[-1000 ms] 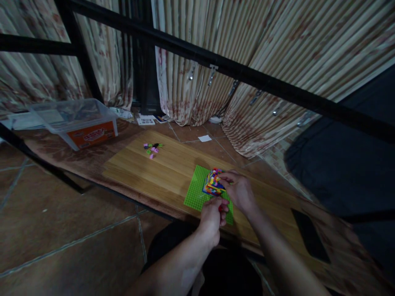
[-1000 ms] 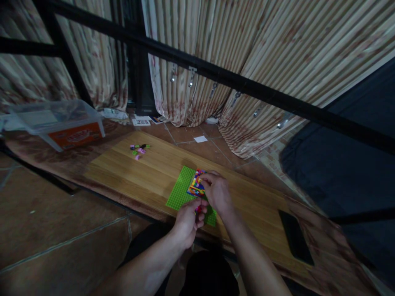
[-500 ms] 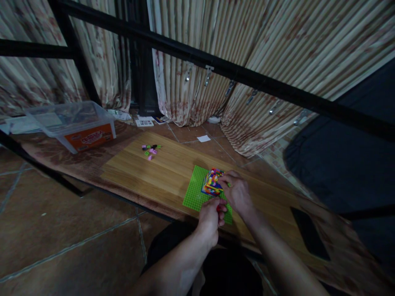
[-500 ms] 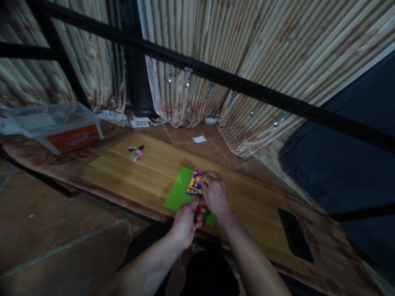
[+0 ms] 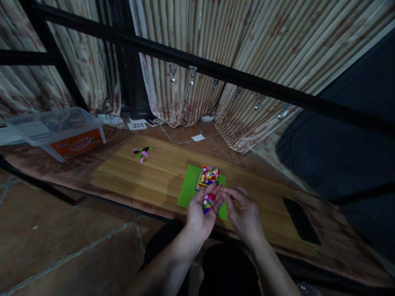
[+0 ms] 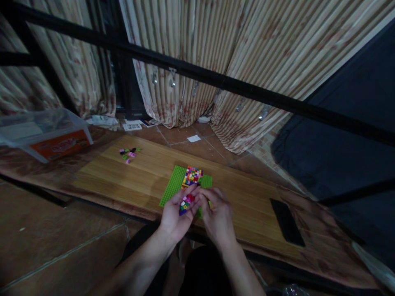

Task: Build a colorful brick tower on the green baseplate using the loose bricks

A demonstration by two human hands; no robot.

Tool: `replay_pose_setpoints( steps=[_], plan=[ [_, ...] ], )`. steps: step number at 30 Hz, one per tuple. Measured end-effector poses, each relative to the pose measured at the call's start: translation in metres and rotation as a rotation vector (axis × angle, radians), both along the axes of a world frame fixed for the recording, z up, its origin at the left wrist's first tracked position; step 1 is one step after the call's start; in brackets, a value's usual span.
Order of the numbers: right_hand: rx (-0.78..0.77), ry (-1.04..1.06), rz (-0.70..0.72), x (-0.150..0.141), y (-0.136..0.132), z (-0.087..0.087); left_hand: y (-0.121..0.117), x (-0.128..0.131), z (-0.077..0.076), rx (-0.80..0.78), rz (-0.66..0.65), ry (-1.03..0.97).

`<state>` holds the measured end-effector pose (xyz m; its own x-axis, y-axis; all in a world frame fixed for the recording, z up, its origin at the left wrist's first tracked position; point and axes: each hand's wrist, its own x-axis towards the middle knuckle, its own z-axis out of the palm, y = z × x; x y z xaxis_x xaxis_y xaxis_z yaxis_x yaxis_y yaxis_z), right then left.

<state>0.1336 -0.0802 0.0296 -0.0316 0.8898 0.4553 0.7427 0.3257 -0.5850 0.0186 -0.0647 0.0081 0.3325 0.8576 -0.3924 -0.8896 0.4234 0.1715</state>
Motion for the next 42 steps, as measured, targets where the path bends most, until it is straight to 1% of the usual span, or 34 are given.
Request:
replay_pose_setpoints(
  steps=[3, 8, 12, 16, 18, 20, 24, 27, 30, 32, 36, 39, 42],
  plan=[
    [-0.031, -0.083, 0.016, 0.002, -0.005, -0.004, -0.001, -0.001, 0.000, 0.036, -0.009, -0.001],
    [-0.047, -0.199, -0.003, 0.001, -0.001, -0.012, -0.001, -0.003, -0.001, 0.080, -0.012, 0.011],
    [-0.003, -0.198, 0.003, 0.000, -0.001, -0.017, -0.002, -0.004, 0.001, 0.094, -0.019, -0.013],
    [0.016, -0.167, -0.011, 0.000, -0.003, -0.018, -0.002, -0.004, 0.003, 0.094, -0.015, -0.014],
    [0.012, -0.097, -0.029, 0.000, -0.003, -0.018, -0.002, -0.003, 0.002, 0.087, -0.016, -0.006],
    [-0.003, 0.022, -0.044, 0.000, -0.004, -0.019, -0.001, -0.001, -0.001, 0.069, -0.014, 0.021],
    [-0.045, 0.367, -0.086, -0.001, -0.003, -0.024, -0.002, 0.001, -0.007, 0.018, -0.037, 0.153],
    [-0.098, 0.598, -0.087, -0.001, -0.002, -0.028, -0.004, 0.001, -0.007, 0.079, -0.122, 0.185],
    [-0.118, 0.700, -0.074, -0.001, -0.001, -0.031, -0.006, -0.001, -0.004, 0.156, -0.172, 0.182],
    [-0.105, 0.673, -0.069, 0.001, -0.001, -0.033, -0.006, -0.001, -0.003, 0.169, -0.186, 0.203],
    [-0.075, 0.504, -0.052, 0.006, 0.000, -0.036, -0.006, -0.001, -0.005, 0.151, -0.198, 0.204],
    [-0.058, 0.376, -0.059, 0.008, 0.000, -0.034, -0.005, -0.001, -0.006, 0.131, -0.196, 0.178],
    [-0.032, 0.303, -0.073, 0.008, -0.001, -0.029, -0.004, -0.001, -0.006, 0.114, -0.192, 0.166]
  ],
)
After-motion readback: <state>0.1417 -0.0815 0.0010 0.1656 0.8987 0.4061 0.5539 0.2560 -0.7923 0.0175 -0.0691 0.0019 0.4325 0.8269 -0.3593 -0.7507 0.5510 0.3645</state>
